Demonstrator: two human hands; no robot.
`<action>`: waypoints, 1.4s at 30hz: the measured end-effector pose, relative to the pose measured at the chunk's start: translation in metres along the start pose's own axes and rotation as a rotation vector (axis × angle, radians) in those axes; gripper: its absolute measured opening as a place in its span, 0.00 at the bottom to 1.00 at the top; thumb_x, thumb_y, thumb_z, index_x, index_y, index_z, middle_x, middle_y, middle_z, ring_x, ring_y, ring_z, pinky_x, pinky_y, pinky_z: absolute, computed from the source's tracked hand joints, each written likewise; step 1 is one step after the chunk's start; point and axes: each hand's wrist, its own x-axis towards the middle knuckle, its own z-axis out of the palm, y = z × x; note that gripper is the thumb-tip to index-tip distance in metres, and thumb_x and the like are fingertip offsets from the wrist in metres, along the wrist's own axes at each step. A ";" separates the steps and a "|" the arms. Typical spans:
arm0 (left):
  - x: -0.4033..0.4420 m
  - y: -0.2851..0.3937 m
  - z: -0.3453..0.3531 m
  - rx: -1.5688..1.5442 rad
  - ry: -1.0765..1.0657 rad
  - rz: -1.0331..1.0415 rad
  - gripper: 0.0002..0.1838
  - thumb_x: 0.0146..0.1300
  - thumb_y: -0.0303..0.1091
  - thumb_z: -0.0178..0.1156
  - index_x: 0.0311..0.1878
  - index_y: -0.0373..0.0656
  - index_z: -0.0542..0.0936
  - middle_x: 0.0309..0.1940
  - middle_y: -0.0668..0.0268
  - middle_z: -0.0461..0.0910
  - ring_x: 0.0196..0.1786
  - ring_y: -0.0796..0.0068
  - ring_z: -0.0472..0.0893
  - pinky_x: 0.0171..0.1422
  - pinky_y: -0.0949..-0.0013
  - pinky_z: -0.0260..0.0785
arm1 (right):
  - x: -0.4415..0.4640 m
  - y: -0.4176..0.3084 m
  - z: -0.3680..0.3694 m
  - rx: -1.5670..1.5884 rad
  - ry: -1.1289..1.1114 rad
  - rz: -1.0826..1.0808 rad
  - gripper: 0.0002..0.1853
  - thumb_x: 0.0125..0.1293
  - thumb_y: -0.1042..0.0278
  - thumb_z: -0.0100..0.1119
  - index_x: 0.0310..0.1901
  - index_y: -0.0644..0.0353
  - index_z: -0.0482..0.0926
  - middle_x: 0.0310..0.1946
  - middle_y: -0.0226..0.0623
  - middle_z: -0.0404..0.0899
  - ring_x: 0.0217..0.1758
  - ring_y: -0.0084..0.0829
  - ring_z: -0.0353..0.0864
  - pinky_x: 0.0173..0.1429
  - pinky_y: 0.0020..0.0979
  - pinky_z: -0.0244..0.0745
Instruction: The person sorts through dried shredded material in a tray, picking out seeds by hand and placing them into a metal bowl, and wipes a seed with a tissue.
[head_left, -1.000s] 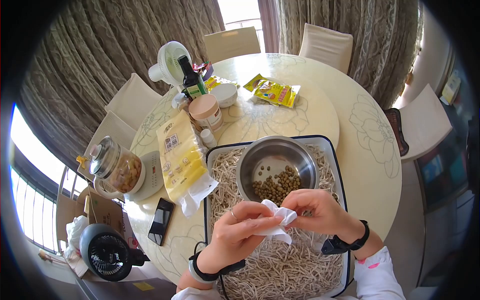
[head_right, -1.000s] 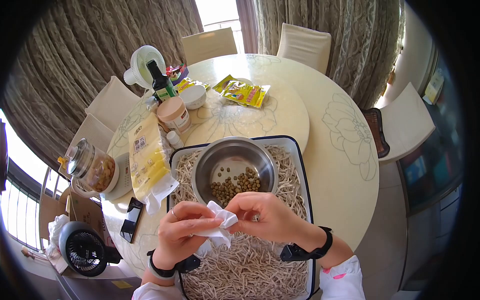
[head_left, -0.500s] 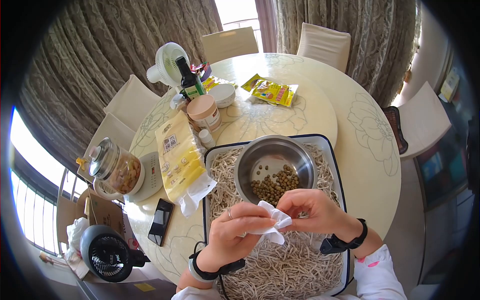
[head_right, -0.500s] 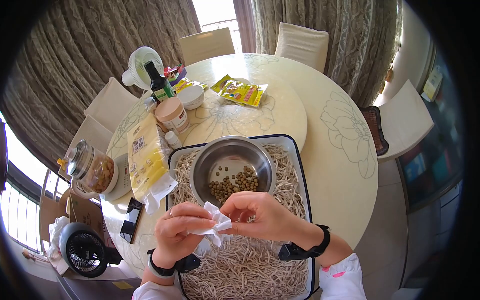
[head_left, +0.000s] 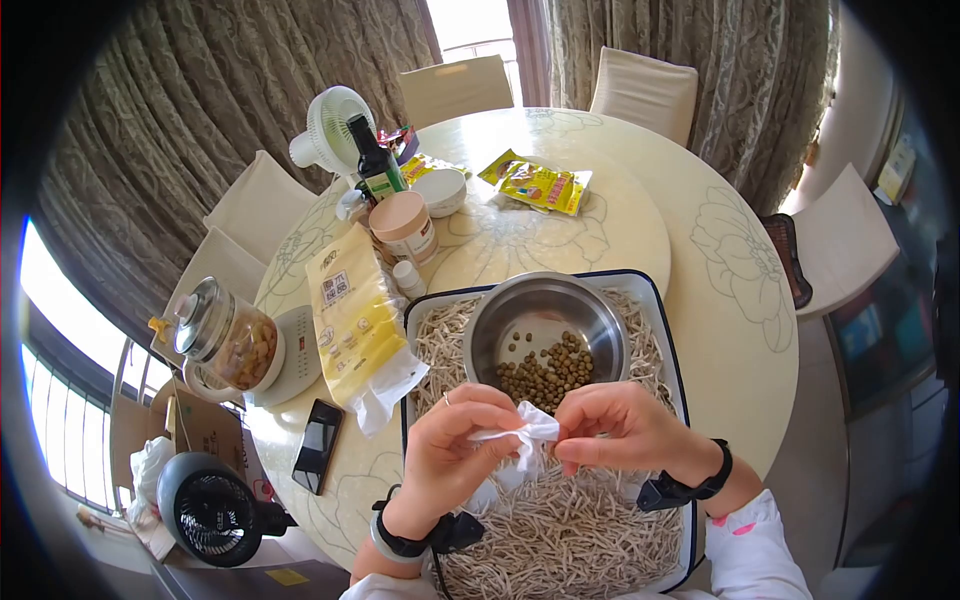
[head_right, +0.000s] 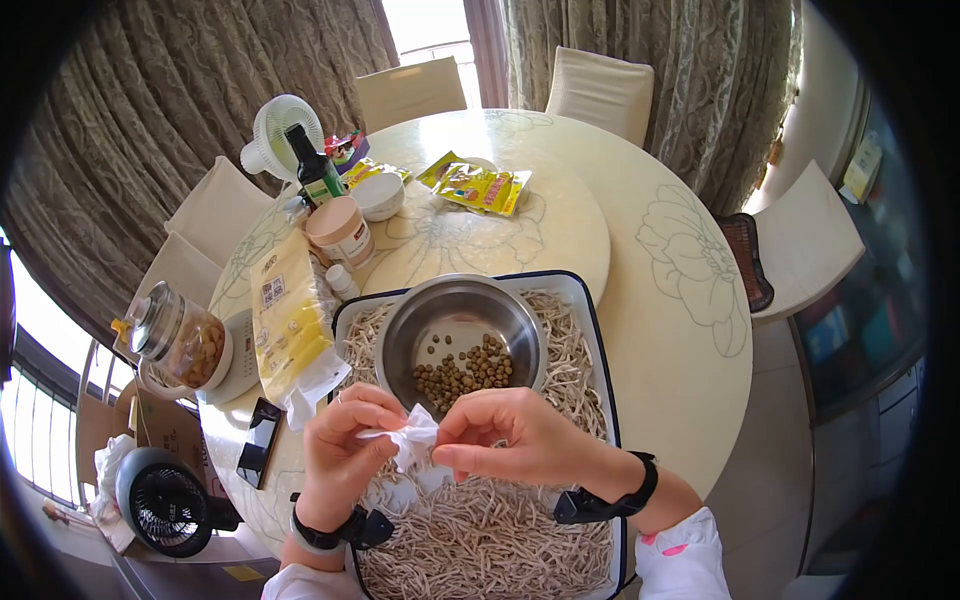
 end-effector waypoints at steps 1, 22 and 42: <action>0.000 -0.001 0.000 -0.061 0.033 -0.039 0.16 0.57 0.12 0.67 0.49 0.34 0.84 0.48 0.60 0.79 0.49 0.71 0.82 0.53 0.70 0.77 | -0.001 -0.001 0.000 0.100 0.001 0.032 0.09 0.72 0.69 0.64 0.47 0.66 0.83 0.37 0.29 0.84 0.37 0.16 0.85 0.37 0.18 0.77; 0.002 0.001 0.004 0.125 -0.096 0.075 0.14 0.59 0.17 0.68 0.48 0.39 0.87 0.44 0.60 0.82 0.45 0.69 0.84 0.49 0.70 0.78 | 0.004 0.004 0.000 -0.225 0.045 -0.124 0.07 0.70 0.74 0.65 0.43 0.69 0.84 0.39 0.35 0.82 0.39 0.21 0.87 0.40 0.19 0.80; 0.004 0.006 0.009 0.440 0.011 0.237 0.15 0.52 0.15 0.70 0.44 0.39 0.87 0.43 0.60 0.82 0.43 0.64 0.85 0.46 0.66 0.80 | 0.005 0.000 0.000 -0.370 0.116 -0.172 0.06 0.70 0.75 0.64 0.43 0.69 0.84 0.37 0.35 0.82 0.37 0.21 0.84 0.37 0.21 0.79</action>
